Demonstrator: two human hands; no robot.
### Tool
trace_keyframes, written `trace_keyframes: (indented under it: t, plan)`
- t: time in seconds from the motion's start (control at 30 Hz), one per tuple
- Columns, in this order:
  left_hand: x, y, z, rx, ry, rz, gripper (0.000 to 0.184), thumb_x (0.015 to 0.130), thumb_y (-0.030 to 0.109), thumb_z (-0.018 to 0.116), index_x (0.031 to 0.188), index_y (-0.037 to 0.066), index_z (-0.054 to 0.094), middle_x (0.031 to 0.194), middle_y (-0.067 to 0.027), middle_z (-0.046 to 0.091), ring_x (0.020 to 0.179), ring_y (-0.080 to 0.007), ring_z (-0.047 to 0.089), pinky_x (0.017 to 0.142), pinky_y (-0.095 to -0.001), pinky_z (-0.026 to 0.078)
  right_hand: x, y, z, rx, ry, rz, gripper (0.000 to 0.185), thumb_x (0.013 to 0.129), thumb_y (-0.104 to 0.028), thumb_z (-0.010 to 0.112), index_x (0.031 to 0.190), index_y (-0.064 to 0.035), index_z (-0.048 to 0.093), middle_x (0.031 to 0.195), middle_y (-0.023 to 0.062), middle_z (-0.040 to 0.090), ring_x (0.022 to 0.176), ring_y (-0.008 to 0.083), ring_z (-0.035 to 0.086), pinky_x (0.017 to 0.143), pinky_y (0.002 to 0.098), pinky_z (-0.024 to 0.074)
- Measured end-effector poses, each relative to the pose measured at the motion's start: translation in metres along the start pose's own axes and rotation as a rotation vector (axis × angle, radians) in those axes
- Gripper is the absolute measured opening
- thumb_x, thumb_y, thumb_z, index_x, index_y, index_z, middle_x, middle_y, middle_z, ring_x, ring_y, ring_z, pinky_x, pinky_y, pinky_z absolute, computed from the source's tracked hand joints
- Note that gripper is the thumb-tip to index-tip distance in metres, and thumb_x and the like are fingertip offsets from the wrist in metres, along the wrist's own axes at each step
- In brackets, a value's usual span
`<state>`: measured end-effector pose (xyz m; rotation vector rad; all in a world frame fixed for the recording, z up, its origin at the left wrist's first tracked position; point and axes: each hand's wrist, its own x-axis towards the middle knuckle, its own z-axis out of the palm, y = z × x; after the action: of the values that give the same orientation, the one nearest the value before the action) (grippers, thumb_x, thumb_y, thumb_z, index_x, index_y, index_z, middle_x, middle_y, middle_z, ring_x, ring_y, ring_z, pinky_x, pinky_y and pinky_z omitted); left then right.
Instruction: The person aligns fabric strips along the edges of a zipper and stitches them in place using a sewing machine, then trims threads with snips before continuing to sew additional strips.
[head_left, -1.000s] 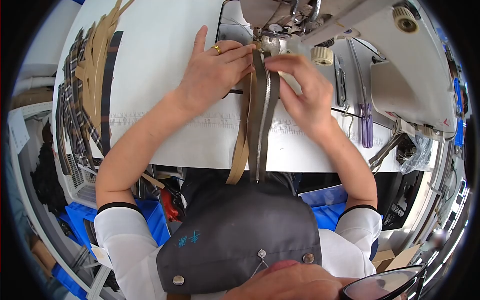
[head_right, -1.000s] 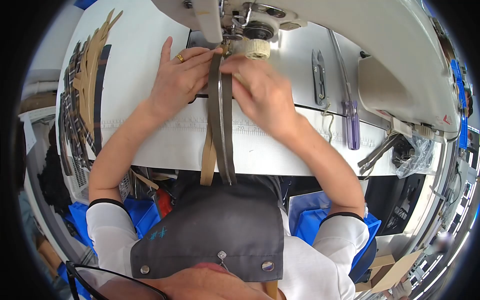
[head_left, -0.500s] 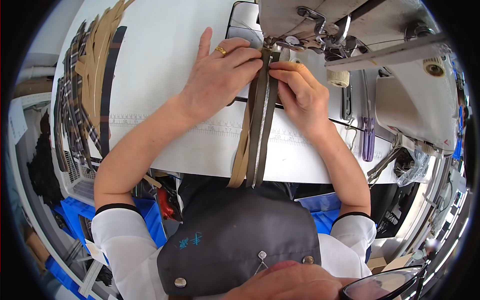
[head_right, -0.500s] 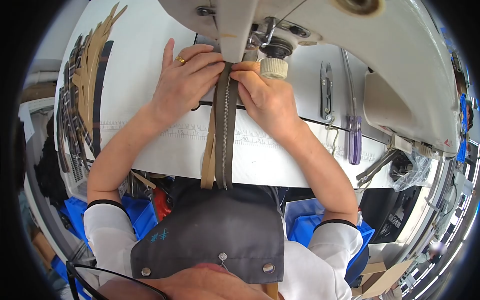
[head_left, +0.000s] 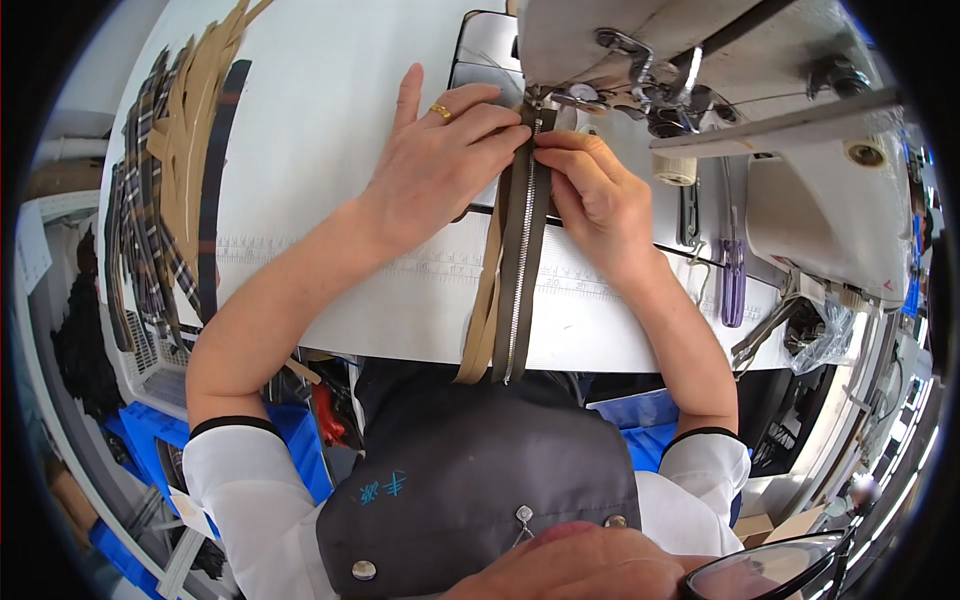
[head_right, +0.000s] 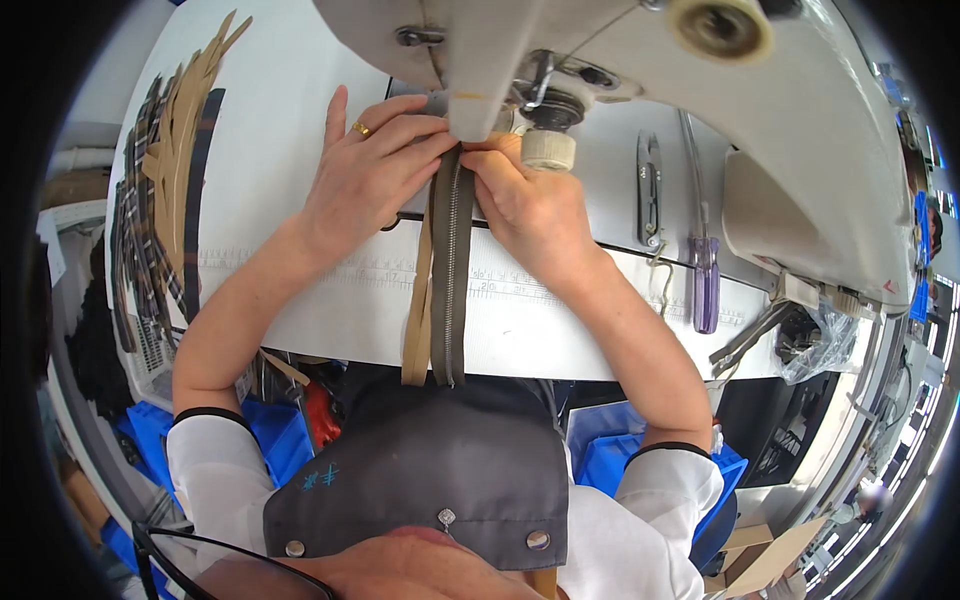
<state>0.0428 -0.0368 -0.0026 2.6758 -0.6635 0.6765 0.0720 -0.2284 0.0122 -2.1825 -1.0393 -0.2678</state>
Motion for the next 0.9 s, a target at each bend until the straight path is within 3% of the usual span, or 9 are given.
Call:
trace_keyframes:
  t: [0.1, 0.2, 0.23, 0.27, 0.33, 0.4, 0.57, 0.67, 0.9]
  plan:
    - [0.000, 0.000, -0.001, 0.014, -0.008, 0.013, 0.020, 0.079, 0.017, 0.064, 0.098, 0.014, 0.066, 0.104, 0.0057, 0.059, 0.113, -0.0158, 0.049, 0.103, -0.0606, 0.016, -0.004, 0.007, 0.009, -0.037, 0.058, -0.040, 0.024, 0.069, 0.011, 0.060, 0.090, -0.0017, 0.063, 0.093, 0.0110, 0.063, 0.077, 0.0241, 0.064, 0.064, 0.0315, 0.0530]
    - [-0.010, -0.011, 0.010, 0.039, 0.023, 0.047, 0.027, 0.078, 0.015, 0.065, 0.106, 0.014, 0.067, 0.109, 0.0027, 0.062, 0.110, -0.0208, 0.054, 0.100, -0.0538, 0.026, -0.010, 0.016, 0.030, -0.191, 0.041, -0.086, 0.012, 0.076, -0.012, 0.059, 0.086, -0.0080, 0.060, 0.077, 0.0085, 0.058, 0.063, 0.0262, 0.059, 0.052, 0.0375, 0.0472]
    - [-0.013, -0.018, 0.012, 0.074, -0.007, 0.117, 0.025, 0.083, 0.011, 0.057, 0.106, 0.006, 0.067, 0.114, -0.0109, 0.061, 0.113, -0.0295, 0.052, 0.099, -0.0436, 0.033, -0.009, 0.021, 0.034, -0.094, 0.103, -0.146, 0.009, 0.077, -0.012, 0.057, 0.084, -0.0065, 0.058, 0.078, 0.0102, 0.058, 0.065, 0.0285, 0.059, 0.055, 0.0389, 0.0478]
    - [-0.017, -0.028, 0.016, 0.075, -0.061, 0.081, 0.026, 0.086, 0.013, 0.054, 0.107, 0.006, 0.066, 0.114, -0.0110, 0.062, 0.113, -0.0303, 0.052, 0.099, -0.0434, 0.033, -0.006, 0.021, 0.037, 0.031, 0.188, -0.154, 0.009, 0.076, -0.011, 0.056, 0.082, -0.0043, 0.055, 0.079, 0.0122, 0.055, 0.070, 0.0294, 0.058, 0.057, 0.0385, 0.0485]
    - [-0.007, -0.024, 0.008, 0.085, -0.163, 0.085, 0.031, 0.092, 0.019, 0.046, 0.117, 0.008, 0.061, 0.123, -0.0058, 0.057, 0.122, -0.0277, 0.045, 0.107, -0.0523, 0.013, -0.005, 0.023, 0.025, 0.012, 0.156, -0.216, 0.011, 0.073, -0.010, 0.058, 0.076, -0.0014, 0.052, 0.080, 0.0133, 0.052, 0.073, 0.0314, 0.058, 0.059, 0.0398, 0.0490]
    - [0.007, -0.020, 0.006, 0.086, -0.278, 0.097, 0.034, 0.095, 0.025, 0.042, 0.122, 0.011, 0.057, 0.127, -0.0006, 0.054, 0.125, -0.0247, 0.042, 0.108, -0.0541, 0.005, -0.013, 0.021, 0.008, -0.005, 0.159, -0.176, 0.013, 0.071, -0.012, 0.058, 0.076, -0.0006, 0.054, 0.081, 0.0142, 0.054, 0.073, 0.0321, 0.059, 0.058, 0.0402, 0.0498]
    - [-0.006, -0.045, 0.013, 0.098, -0.239, 0.108, 0.038, 0.096, 0.026, 0.039, 0.123, 0.006, 0.056, 0.127, -0.0046, 0.054, 0.125, -0.0258, 0.042, 0.107, -0.0545, 0.006, -0.003, 0.025, 0.030, -0.121, 0.176, -0.247, 0.016, 0.073, -0.014, 0.058, 0.074, 0.0018, 0.056, 0.079, 0.0153, 0.057, 0.068, 0.0328, 0.061, 0.055, 0.0420, 0.0510]
    - [0.000, -0.018, -0.002, 0.063, -0.224, 0.050, 0.038, 0.094, 0.035, 0.044, 0.114, 0.010, 0.064, 0.120, -0.0061, 0.060, 0.119, -0.0287, 0.047, 0.102, -0.0658, 0.007, -0.001, 0.024, 0.030, -0.159, 0.163, -0.251, 0.017, 0.074, -0.015, 0.057, 0.074, 0.0014, 0.057, 0.079, 0.0151, 0.058, 0.068, 0.0329, 0.062, 0.055, 0.0420, 0.0510]
    - [0.002, -0.030, 0.006, 0.067, -0.170, 0.095, 0.039, 0.094, 0.037, 0.043, 0.111, 0.009, 0.065, 0.117, -0.0073, 0.061, 0.116, -0.0301, 0.049, 0.102, -0.0632, 0.010, 0.003, 0.030, 0.036, -0.174, 0.196, -0.267, 0.017, 0.075, -0.018, 0.055, 0.075, -0.0011, 0.058, 0.079, 0.0143, 0.059, 0.070, 0.0321, 0.063, 0.056, 0.0421, 0.0515]
